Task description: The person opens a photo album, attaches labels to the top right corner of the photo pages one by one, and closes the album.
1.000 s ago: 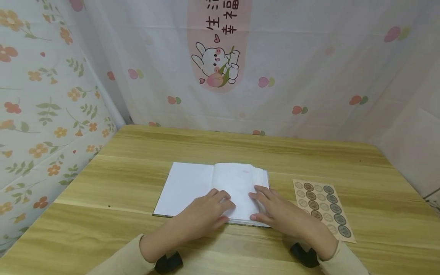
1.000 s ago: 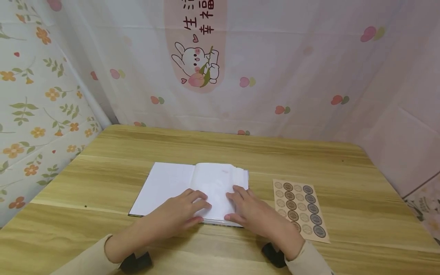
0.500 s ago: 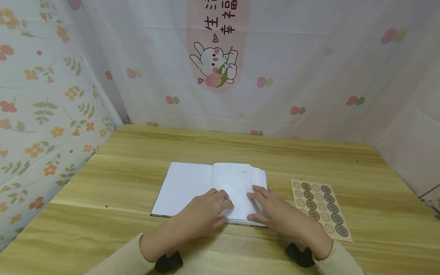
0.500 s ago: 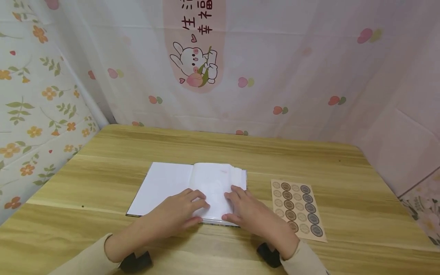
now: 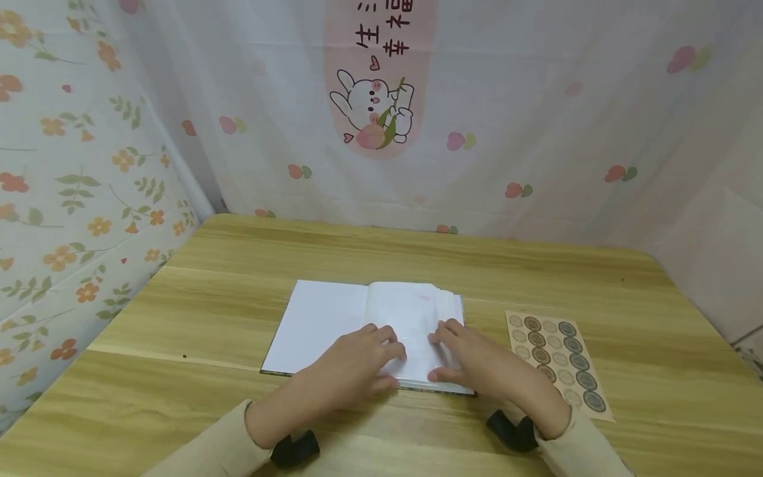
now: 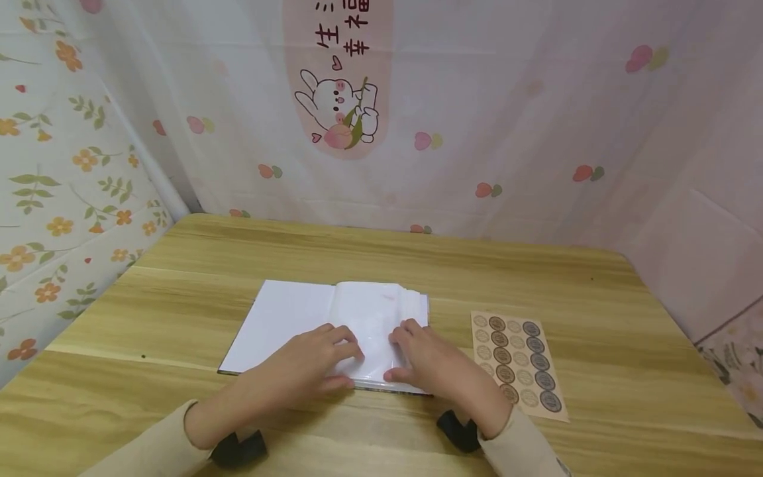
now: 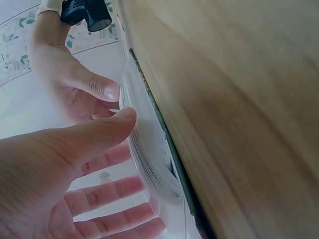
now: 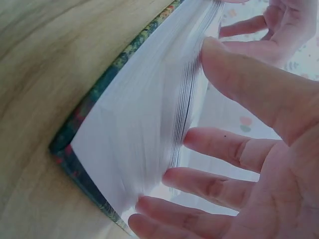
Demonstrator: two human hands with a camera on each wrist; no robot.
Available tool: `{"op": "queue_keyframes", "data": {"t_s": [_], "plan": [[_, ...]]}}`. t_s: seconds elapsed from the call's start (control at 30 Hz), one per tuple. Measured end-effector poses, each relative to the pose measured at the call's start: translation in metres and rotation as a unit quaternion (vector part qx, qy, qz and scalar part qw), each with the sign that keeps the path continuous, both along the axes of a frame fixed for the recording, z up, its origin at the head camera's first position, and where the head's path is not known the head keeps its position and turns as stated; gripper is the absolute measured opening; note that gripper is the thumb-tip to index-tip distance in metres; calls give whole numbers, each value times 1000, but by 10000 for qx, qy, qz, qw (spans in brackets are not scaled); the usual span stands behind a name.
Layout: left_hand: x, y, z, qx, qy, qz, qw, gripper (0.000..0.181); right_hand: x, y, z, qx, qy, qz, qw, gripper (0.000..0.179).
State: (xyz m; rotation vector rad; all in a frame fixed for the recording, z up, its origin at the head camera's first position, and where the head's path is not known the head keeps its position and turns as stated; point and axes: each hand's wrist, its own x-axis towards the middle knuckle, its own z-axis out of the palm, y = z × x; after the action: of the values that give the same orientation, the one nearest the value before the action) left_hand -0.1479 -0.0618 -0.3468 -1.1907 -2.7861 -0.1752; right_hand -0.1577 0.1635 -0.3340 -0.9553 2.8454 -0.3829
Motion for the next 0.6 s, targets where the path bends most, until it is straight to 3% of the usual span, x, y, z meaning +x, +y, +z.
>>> {"op": "queue_keyframes", "data": {"t_s": [0.6], "plan": [[-1,0,2,57,188,-83,9998,29,-1,-7,1,127,87,-386,9991,38]]}}
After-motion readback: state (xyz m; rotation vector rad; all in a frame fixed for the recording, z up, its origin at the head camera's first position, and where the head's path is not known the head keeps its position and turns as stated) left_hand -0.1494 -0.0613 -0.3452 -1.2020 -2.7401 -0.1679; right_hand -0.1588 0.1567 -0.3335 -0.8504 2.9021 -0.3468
